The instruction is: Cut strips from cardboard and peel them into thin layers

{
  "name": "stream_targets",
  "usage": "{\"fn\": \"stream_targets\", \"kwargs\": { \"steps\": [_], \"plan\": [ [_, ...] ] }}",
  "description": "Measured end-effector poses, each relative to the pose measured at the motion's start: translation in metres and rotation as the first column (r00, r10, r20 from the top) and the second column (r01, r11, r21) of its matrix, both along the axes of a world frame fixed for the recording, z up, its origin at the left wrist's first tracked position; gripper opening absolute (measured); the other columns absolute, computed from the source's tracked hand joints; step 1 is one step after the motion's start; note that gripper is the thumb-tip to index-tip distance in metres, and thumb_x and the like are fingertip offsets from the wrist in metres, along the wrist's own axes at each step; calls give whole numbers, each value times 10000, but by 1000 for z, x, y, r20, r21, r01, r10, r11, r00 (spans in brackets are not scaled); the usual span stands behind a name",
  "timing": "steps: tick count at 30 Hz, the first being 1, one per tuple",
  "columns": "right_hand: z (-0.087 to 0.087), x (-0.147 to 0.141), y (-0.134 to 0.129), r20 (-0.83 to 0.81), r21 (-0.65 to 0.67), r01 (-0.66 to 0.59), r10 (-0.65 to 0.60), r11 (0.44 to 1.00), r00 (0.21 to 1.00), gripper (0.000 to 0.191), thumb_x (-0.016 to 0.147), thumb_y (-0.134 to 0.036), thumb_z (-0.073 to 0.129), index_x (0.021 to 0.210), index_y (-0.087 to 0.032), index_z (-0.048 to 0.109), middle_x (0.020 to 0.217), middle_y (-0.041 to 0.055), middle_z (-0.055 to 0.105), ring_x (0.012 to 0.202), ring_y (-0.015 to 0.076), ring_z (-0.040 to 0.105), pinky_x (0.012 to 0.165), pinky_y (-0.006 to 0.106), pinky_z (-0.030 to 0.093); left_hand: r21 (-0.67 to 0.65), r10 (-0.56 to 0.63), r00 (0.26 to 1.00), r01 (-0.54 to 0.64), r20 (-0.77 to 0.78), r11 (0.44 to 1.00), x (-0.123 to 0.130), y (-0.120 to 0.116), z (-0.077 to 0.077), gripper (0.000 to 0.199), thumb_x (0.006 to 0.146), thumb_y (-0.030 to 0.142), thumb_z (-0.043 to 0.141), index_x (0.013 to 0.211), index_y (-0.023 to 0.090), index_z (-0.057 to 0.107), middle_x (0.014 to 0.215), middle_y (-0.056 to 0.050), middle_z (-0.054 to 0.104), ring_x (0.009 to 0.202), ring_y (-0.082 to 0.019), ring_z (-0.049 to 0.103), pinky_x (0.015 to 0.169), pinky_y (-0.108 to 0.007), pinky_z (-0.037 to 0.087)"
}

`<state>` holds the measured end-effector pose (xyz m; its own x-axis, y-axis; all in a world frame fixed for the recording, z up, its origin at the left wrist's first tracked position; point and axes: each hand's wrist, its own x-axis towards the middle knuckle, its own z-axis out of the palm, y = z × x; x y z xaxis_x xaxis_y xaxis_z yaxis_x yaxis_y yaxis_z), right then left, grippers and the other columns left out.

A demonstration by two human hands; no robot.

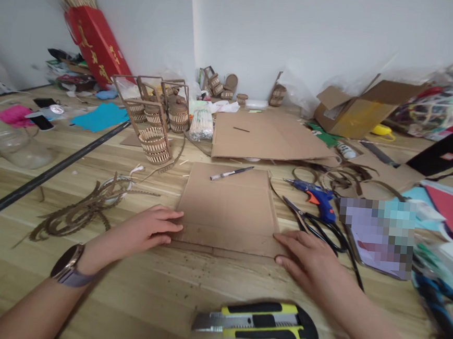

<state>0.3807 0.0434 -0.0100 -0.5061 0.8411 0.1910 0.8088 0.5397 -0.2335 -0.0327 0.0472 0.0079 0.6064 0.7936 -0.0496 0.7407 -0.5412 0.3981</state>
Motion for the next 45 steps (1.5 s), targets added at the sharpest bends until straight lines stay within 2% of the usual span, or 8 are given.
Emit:
{"fn": "stream_targets", "kwargs": {
  "steps": [10,20,27,37,42,45],
  "plan": [
    [-1,-1,-1,8,-65,33,-33,997,999,458,939,-512,472,1200,-213,701,1166,149,708,1069,286,684,925,469,571,-46,15,998,-13,60,999,-2,2,-4,320,907,205,651,1214,270,711,1434,-57,579,1298,-257,522,1092,-448,426],
    [-6,-2,2,-16,6,19,-19,1000,1000,422,934,-469,501,1188,-205,710,1146,143,721,1041,284,697,911,459,577,-38,42,999,-41,25,998,-2,0,1,324,905,193,651,1215,262,713,1432,-57,582,1300,-261,522,1105,-443,420],
    [-4,-2,1,18,27,-6,5,1000,1000,436,943,-485,480,1200,-213,704,1147,147,721,1038,287,692,899,476,577,-1,11,999,-11,32,1000,-2,-1,-1,319,929,215,610,1228,279,703,1421,-46,593,1271,-248,534,1086,-438,428],
    [-7,0,1,16,65,-25,24,998,1000,442,955,-475,475,1207,-188,697,1157,148,716,1050,279,694,901,444,586,2,14,1000,-14,-12,1000,1,-3,2,311,938,198,593,1224,251,703,1432,-54,581,1277,-254,519,1076,-427,435],
    [0,-5,-3,27,1,6,-6,1000,1000,429,955,-460,475,1218,-193,684,1173,147,707,1068,272,680,927,451,568,30,-11,1000,12,-28,999,-2,-1,-2,320,934,189,582,1224,257,699,1435,-57,579,1286,-254,533,1120,-455,395],
    [5,-9,-5,32,-24,20,-19,1000,999,411,961,-425,476,1223,-180,678,1179,156,698,1081,270,671,937,451,557,34,-20,1000,21,-23,999,-5,0,-5,312,929,201,580,1207,259,710,1429,-61,584,1281,-262,536,1090,-449,427]
  ]
}}
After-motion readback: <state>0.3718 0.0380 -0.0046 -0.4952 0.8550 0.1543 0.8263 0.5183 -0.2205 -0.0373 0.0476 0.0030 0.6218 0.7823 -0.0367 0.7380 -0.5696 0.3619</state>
